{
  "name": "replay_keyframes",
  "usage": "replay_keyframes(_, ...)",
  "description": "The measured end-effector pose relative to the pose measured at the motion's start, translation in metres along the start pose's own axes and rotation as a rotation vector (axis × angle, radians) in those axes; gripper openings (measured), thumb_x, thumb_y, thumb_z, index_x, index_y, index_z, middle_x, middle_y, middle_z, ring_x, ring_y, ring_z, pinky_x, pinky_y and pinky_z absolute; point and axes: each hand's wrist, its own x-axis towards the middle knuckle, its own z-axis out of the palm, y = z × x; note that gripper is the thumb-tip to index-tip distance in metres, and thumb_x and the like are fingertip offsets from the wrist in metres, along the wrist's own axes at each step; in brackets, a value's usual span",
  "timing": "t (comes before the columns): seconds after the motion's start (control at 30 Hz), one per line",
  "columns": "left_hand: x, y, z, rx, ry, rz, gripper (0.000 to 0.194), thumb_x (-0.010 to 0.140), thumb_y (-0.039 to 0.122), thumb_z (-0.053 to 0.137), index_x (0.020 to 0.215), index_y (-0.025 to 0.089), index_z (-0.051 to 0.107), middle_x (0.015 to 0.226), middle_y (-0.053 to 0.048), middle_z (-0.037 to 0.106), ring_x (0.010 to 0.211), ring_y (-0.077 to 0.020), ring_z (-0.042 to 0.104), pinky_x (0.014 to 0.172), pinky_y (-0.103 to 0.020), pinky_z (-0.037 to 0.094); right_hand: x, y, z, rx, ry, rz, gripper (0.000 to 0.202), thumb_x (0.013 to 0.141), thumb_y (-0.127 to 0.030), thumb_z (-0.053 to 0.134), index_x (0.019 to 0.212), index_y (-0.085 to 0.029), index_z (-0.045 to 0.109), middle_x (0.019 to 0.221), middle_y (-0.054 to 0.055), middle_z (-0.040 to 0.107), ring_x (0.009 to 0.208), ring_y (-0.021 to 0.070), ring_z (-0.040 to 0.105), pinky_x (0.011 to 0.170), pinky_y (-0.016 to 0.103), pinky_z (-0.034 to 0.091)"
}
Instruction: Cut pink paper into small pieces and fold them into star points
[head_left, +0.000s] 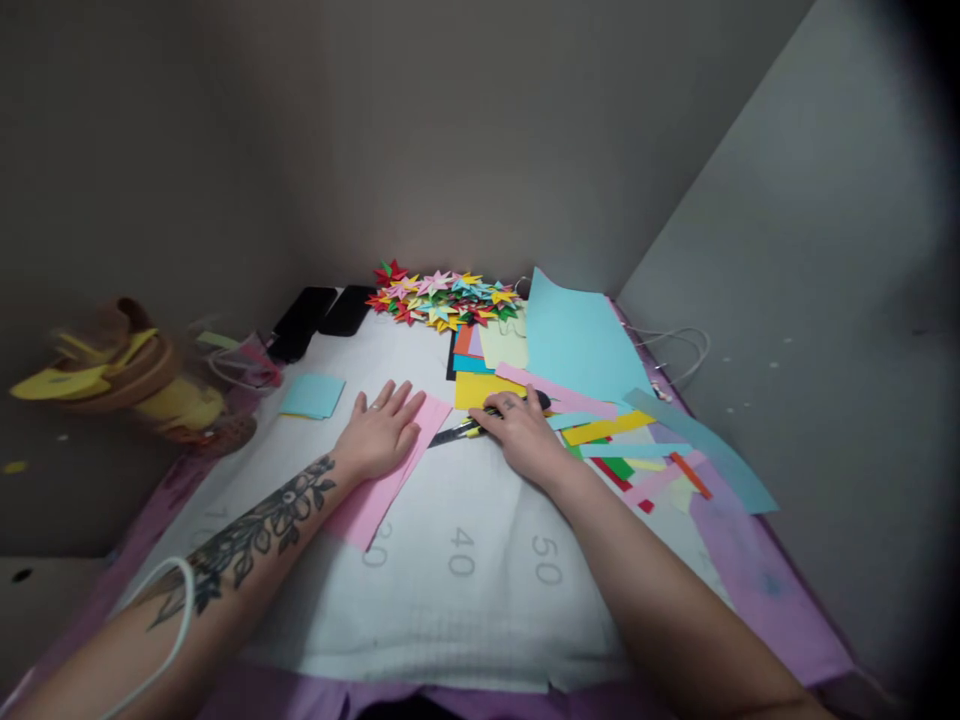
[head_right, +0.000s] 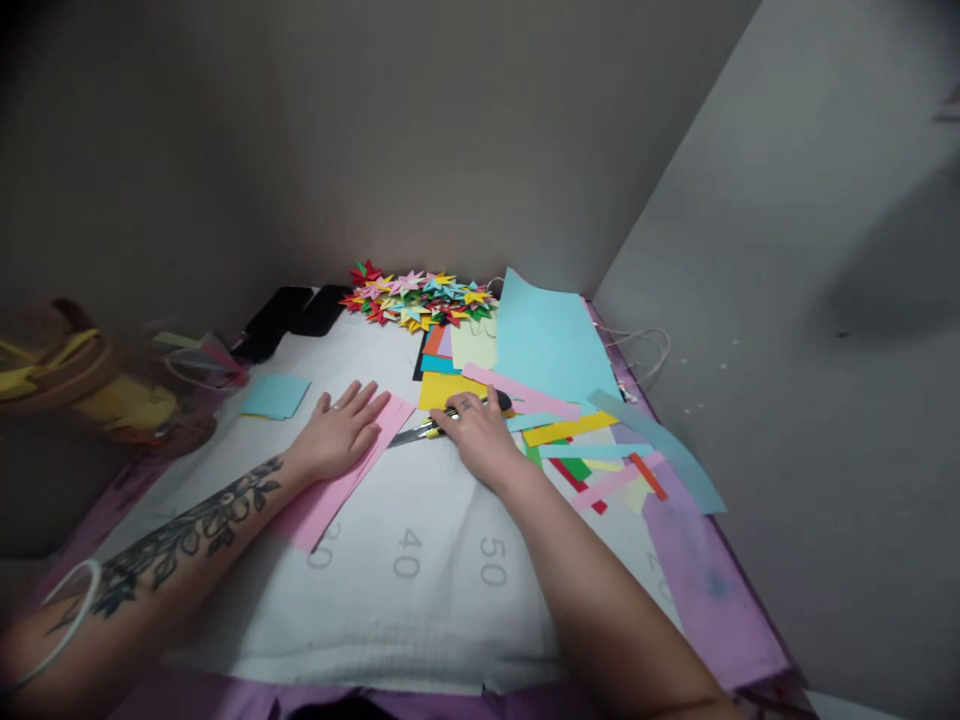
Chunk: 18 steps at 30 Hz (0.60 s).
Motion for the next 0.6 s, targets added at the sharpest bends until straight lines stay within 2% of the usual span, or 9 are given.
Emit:
replay_keyframes(0.1,-0.0007,-0.0003,0.0008,-0.001,0.009,0.002,0.055,0.096,0.042,0.021,0.148,0.027,0.025,0.157,-0.006,0.019,0.143,-0.0320,0.016,0.107,-0.065,0.020,0.0043,-0.0057,-0.0004,-0.020,0.005,-0.032,0.047,0.089,-0.004,0.040,0.127,-0.027,0.056,0.120,0.011,0.056,0.115,0.0238,0.045,0.108,0.057,0.016)
replay_keyframes(0.33,-0.0010,0.0021,0.0001,0.000,0.019,-0.007,0.055,0.095,0.042,0.023,0.148,0.027,0.026,0.157,-0.006,0.020,0.143,-0.0315,0.017,0.106,-0.065,0.020,0.0061,-0.0104,0.0007,-0.016,0.039,-0.054,0.048,0.088,-0.002,0.040,0.125,-0.026,0.057,0.117,0.011,0.057,0.114,0.0247,0.046,0.107,0.059,0.014)
replay_keyframes(0.6,-0.0017,0.0029,-0.0004,-0.014,0.027,-0.009,0.055,0.095,0.042,0.023,0.147,0.026,0.028,0.157,-0.007,0.021,0.143,-0.0315,0.017,0.106,-0.065,0.021,0.0013,-0.0106,-0.0038,-0.014,0.019,-0.029,0.046,0.088,-0.002,0.040,0.123,-0.026,0.059,0.116,0.011,0.058,0.114,0.0240,0.046,0.108,0.058,0.013)
